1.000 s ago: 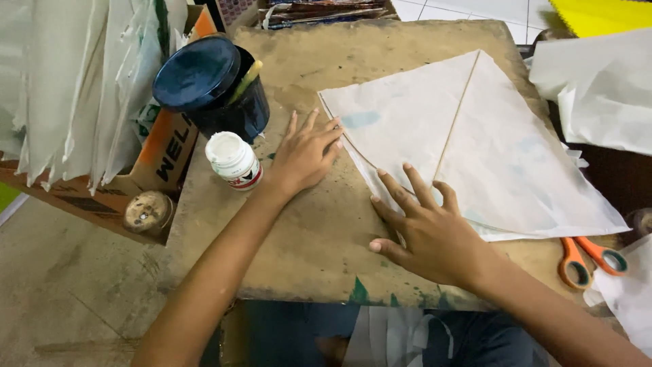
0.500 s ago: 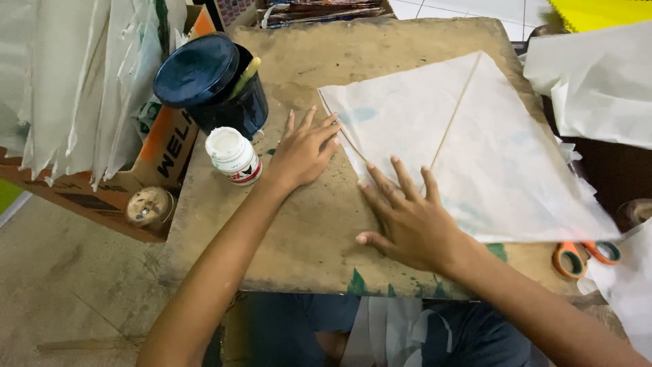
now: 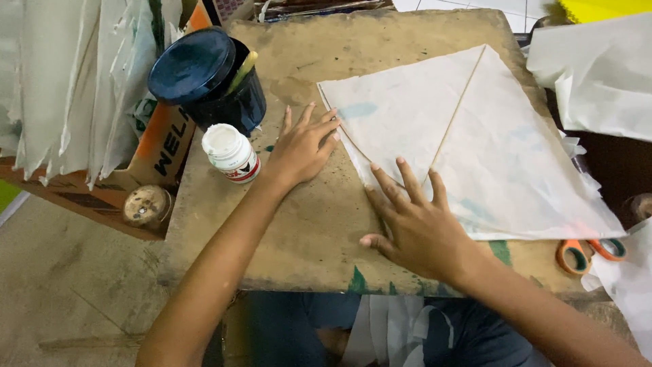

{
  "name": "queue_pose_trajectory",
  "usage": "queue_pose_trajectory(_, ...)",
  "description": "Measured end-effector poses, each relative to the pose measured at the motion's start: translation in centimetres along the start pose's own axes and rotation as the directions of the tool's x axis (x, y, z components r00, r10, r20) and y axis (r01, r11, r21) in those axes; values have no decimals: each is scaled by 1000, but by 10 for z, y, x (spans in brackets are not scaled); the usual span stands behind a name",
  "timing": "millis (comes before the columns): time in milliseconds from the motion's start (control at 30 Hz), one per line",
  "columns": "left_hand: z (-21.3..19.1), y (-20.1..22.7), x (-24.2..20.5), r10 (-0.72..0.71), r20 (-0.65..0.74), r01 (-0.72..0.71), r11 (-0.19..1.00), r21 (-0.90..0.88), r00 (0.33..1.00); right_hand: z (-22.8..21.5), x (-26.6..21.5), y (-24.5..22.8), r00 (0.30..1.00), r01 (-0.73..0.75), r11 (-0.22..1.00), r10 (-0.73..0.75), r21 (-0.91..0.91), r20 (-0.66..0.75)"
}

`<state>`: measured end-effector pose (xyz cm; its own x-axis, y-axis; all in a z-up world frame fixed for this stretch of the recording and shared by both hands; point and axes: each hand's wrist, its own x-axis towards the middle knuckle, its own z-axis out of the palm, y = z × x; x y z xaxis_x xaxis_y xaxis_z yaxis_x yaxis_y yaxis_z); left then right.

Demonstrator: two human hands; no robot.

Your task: Applying glue to the edges of a kite paper and folding it over the bamboo frame to secure it.

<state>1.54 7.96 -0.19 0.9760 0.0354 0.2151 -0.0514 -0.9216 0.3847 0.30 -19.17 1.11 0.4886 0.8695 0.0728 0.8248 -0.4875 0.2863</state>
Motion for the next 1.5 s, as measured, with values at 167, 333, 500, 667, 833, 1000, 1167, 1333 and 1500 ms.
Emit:
queue_pose_trajectory(167,-3,3,-1,-17,6,17,1000,-9,1000,-23,-5,2,997,81,991,-81,109,-9)
queue_pose_trajectory(333,3,-2,-1,-20,3,20,1000,-18,1000,-31,11,22,986,-76,881,-5,468,170)
queue_pose_trajectory(500,0,2,-3,-11,-48,9,999,-53,999,-10,15,34,997,-30,644,78,765,-27)
queue_pose_trajectory(667,6,0,-2,41,-88,-43,999,-23,995,-1,11,36,990,60,634,59,771,-126)
queue_pose_trajectory(833,13,-6,-1,90,-132,-91,996,0,987,14,13,43,981,133,679,16,722,-195)
queue_pose_trajectory(1000,-2,5,-9,167,-232,-160,986,51,958,32,14,59,960,187,768,-10,612,-281)
queue_pose_trajectory(1167,-22,28,-29,174,-321,-186,983,-7,931,0,22,52,946,215,725,13,654,-325)
queue_pose_trajectory(1333,-44,26,-58,223,-479,-212,974,77,849,-52,47,14,922,306,652,-20,694,-387)
queue_pose_trajectory(1500,-79,-2,-93,205,-662,-197,976,88,721,-67,87,-29,865,426,619,-65,660,-497)
